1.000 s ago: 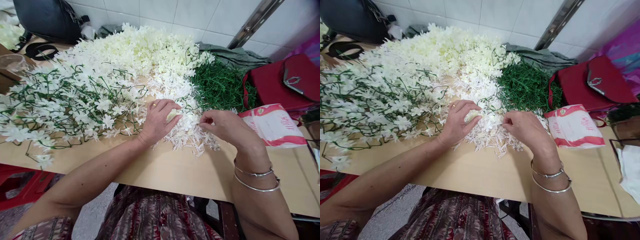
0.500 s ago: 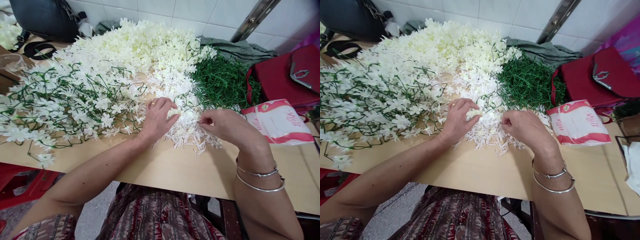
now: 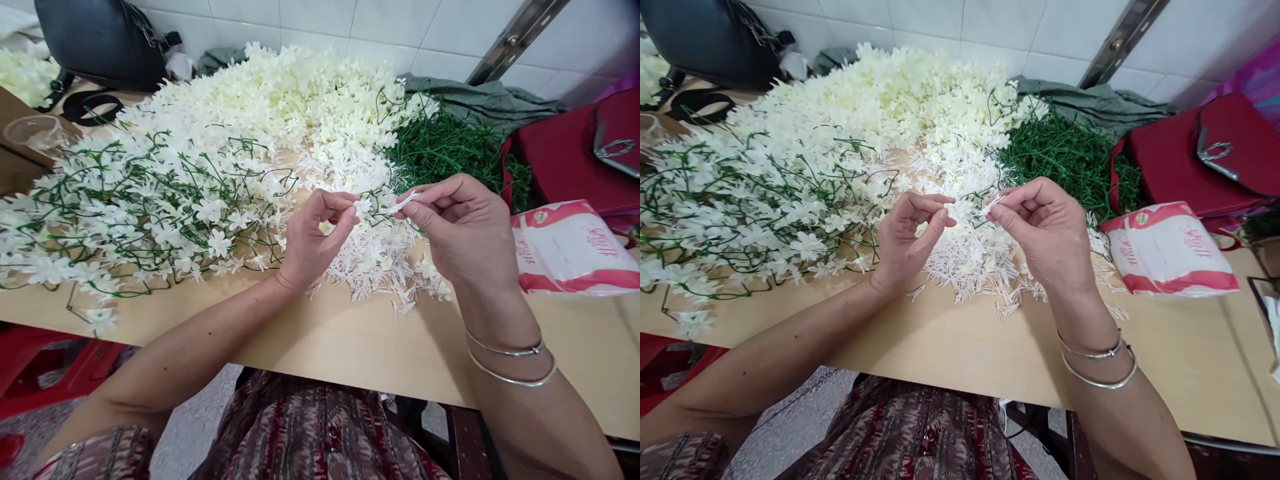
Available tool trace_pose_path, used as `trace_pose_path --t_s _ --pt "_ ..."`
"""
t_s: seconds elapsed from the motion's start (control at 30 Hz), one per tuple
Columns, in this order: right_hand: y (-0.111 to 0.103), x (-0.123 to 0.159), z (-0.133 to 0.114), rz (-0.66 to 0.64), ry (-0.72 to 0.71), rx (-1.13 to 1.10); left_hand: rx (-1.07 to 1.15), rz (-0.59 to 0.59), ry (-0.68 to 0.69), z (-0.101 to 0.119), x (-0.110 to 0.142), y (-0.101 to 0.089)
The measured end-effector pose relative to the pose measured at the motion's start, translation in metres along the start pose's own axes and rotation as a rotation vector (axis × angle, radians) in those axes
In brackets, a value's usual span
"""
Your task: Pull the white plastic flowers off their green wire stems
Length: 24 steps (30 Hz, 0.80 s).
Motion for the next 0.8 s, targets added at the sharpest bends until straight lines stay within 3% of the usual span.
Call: trace_pose_path --t_s 0.17,0.37,0.57,0.67,0.8 --pt "0.01 0.004 0.011 -0.002 0.128 -0.055 0.103 0.004 -0.203 -0.004 -0.001 -0.001" --pt "0.014 0.008 0.018 -0.007 0.258 -0.195 0.107 -0.006 -0.202 -0.004 -0.003 -0.003" --pt "0.016 0.01 0.02 -0.035 0.177 -0.059 0.056 0.074 -0.15 -0.002 -0.003 -0.005" --pt "0.018 0.011 0.018 -0.065 0.118 -0.041 0.071 0.067 -0.231 0.0 -0.002 -0.003" --pt "0.025 0.017 0.011 0.005 0.04 -0.069 0.205 0.006 -0.373 0.0 0.002 0.002"
Point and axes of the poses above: each hand's wrist, its own x-axis away from the middle knuckle, its own y-axis out of the palm, z = x × y, the point moved 2 cm from there along -x, towards the middle knuckle, and after that the axes turned 1 degree about -y, right-handed, at the moved point
